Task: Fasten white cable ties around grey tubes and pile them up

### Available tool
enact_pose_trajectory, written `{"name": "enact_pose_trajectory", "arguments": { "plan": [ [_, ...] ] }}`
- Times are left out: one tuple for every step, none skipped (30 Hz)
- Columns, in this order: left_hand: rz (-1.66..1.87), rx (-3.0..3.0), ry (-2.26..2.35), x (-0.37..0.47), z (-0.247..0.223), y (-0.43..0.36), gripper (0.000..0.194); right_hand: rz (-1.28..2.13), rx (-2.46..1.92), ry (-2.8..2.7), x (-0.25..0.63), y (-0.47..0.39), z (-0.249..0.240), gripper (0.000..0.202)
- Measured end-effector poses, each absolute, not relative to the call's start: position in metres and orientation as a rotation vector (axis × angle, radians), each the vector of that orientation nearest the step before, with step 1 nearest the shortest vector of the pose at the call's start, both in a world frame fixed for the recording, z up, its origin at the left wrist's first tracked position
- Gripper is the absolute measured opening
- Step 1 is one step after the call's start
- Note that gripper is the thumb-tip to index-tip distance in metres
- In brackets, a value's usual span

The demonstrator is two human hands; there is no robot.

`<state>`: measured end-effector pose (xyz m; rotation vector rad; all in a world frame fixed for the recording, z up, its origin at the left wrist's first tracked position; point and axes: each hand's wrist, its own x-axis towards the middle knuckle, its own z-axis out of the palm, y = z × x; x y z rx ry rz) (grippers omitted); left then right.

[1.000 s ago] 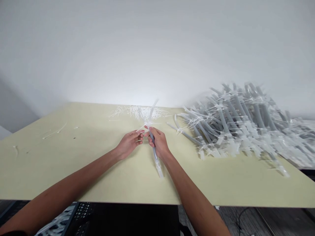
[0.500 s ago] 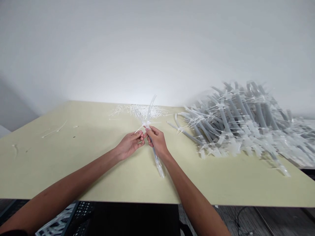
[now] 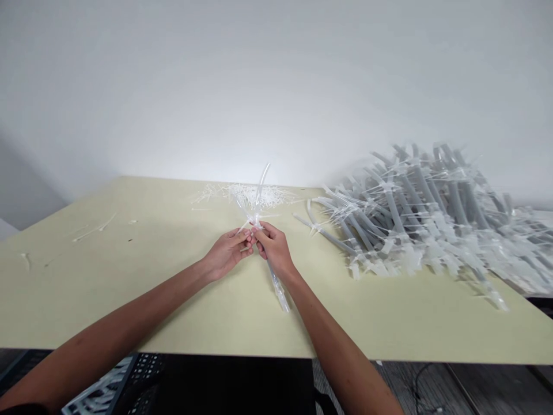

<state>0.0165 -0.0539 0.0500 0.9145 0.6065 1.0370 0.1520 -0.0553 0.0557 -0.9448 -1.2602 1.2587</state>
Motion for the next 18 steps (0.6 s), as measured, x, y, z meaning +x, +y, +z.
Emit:
{"name": "enact_pose_trajectory", "arguments": {
  "plan": [
    [1.042,0.924,0.617,0.0165,0.0501,-0.0539,0.023,1.259,-0.945,-1.274,0.1517,-0.0556,0.0559,0.031],
    [1.045,0.938,0.628,0.0162,0.0500,-0.0539,0.023,1.259,-0.947,-1.289,0.1515,-0.0558,0.0560,0.031],
    [1.052,0.959,0.639,0.0156,0.0496,-0.0536,0.024,1.255,-0.953,-1.304,0.1516,-0.0558,0.0558,0.031],
    [1.060,0.984,0.651,0.0148,0.0490,-0.0531,0.024,1.244,-0.962,-1.320,0.1518,-0.0557,0.0555,0.031],
    [1.068,1.010,0.664,0.0138,0.0483,-0.0525,0.025,1.229,-0.974,-1.335,0.1521,-0.0555,0.0550,0.032],
    [1.077,1.033,0.677,0.0127,0.0474,-0.0517,0.025,1.210,-0.988,-1.344,0.1523,-0.0553,0.0544,0.031],
    [1.083,1.050,0.688,0.0116,0.0465,-0.0508,0.026,1.192,-1.004,-1.349,0.1525,-0.0551,0.0538,0.032],
    [1.084,1.062,0.700,0.0105,0.0455,-0.0498,0.026,1.175,-1.020,-1.349,0.1526,-0.0549,0.0533,0.032],
    [1.083,1.067,0.711,0.0096,0.0445,-0.0490,0.026,1.163,-1.034,-1.346,0.1526,-0.0548,0.0530,0.033],
    [1.080,1.065,0.721,0.0089,0.0436,-0.0482,0.026,1.153,-1.044,-1.342,0.1525,-0.0548,0.0527,0.034],
    [1.078,1.061,0.728,0.0084,0.0428,-0.0476,0.026,1.144,-1.051,-1.340,0.1525,-0.0548,0.0525,0.034],
    [1.075,1.056,0.730,0.0081,0.0421,-0.0471,0.026,1.133,-1.056,-1.343,0.1524,-0.0548,0.0524,0.035],
    [1.071,1.051,0.729,0.0079,0.0416,-0.0467,0.025,1.120,-1.061,-1.348,0.1524,-0.0546,0.0522,0.035],
    [1.066,1.049,0.724,0.0077,0.0414,-0.0465,0.025,1.106,-1.069,-1.352,0.1526,-0.0544,0.0520,0.036],
    [1.060,1.049,0.718,0.0076,0.0414,-0.0463,0.025,1.095,-1.080,-1.354,0.1529,-0.0541,0.0517,0.036],
    [1.054,1.053,0.714,0.0076,0.0415,-0.0462,0.024,1.084,-1.093,-1.352,0.1533,-0.0537,0.0514,0.037],
    [1.049,1.057,0.710,0.0076,0.0418,-0.0461,0.024,1.073,-1.106,-1.348,0.1538,-0.0533,0.0511,0.037],
    [1.046,1.063,0.709,0.0076,0.0422,-0.0461,0.024,1.064,-1.117,-1.343,0.1543,-0.0529,0.0509,0.037]
  ]
}}
